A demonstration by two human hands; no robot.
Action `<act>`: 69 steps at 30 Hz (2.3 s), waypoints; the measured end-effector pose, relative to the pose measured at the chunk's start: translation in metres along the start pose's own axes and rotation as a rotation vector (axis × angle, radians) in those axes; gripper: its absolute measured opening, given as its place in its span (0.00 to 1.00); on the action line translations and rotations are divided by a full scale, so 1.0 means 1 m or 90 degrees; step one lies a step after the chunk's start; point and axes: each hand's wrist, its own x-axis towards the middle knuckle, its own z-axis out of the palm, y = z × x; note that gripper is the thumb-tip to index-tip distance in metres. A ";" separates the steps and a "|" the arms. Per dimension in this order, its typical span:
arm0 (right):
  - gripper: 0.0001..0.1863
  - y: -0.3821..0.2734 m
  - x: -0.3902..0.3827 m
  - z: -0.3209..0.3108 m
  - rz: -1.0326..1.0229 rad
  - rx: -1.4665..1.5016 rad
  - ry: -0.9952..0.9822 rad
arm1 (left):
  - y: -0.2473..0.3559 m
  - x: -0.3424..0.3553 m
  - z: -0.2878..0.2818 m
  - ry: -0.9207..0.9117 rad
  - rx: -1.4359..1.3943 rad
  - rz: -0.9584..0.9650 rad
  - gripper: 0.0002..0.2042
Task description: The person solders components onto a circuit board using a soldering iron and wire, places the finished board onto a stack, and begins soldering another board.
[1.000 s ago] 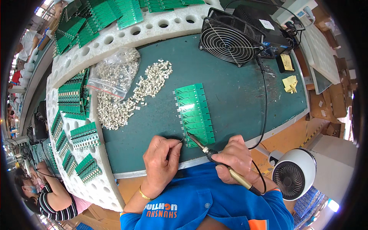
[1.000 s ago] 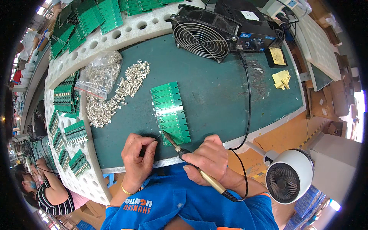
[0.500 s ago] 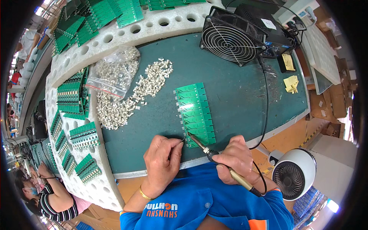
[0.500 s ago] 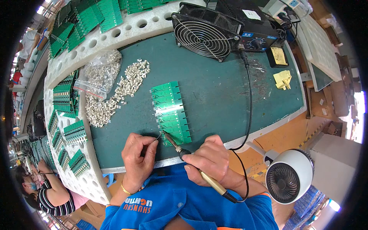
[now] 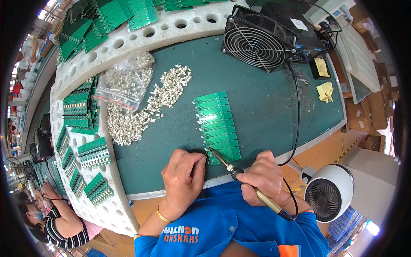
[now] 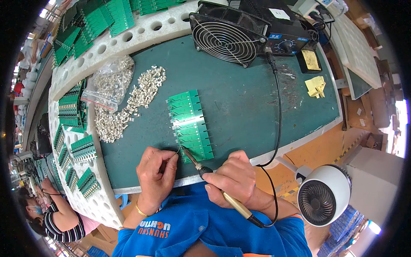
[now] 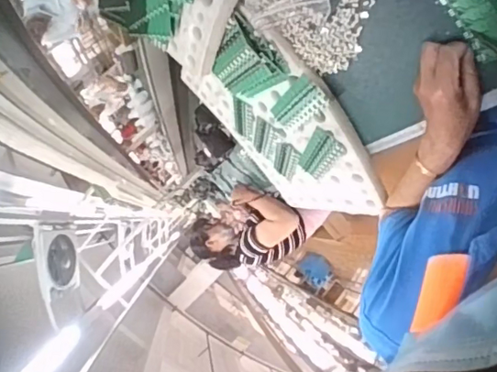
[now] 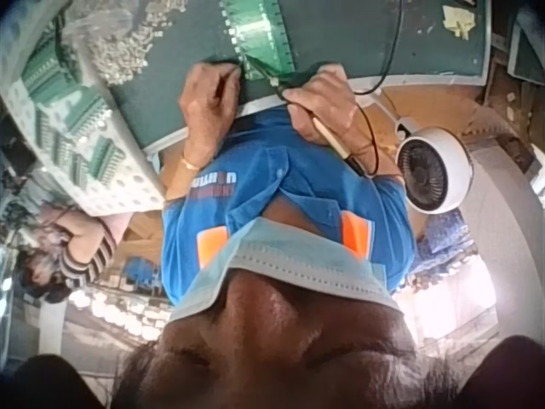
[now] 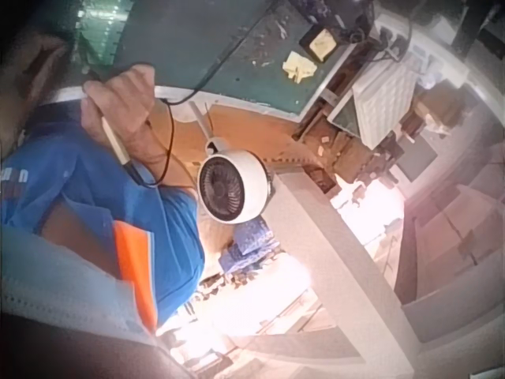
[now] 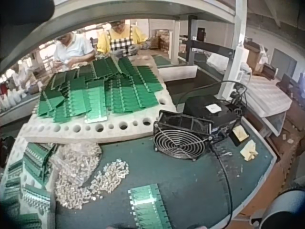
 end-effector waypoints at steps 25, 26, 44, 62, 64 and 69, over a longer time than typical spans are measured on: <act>0.10 -0.003 0.001 -0.001 -0.003 -0.003 -0.010 | -0.003 -0.002 0.001 -0.001 -0.024 0.006 0.04; 0.10 -0.003 0.000 -0.001 0.000 -0.004 -0.011 | -0.002 -0.002 0.001 -0.002 -0.025 0.007 0.04; 0.10 -0.007 -0.003 -0.002 -0.001 -0.011 -0.019 | -0.004 -0.004 0.001 -0.011 -0.030 -0.004 0.05; 0.10 -0.002 -0.002 0.001 -0.003 -0.004 -0.004 | -0.003 -0.004 0.000 -0.016 -0.031 -0.010 0.05; 0.10 -0.002 -0.002 0.000 -0.002 -0.006 -0.004 | -0.002 -0.004 0.000 -0.014 -0.021 -0.011 0.05; 0.13 -0.004 -0.003 -0.002 -0.041 -0.029 -0.037 | -0.001 -0.004 0.000 -0.018 -0.017 -0.016 0.05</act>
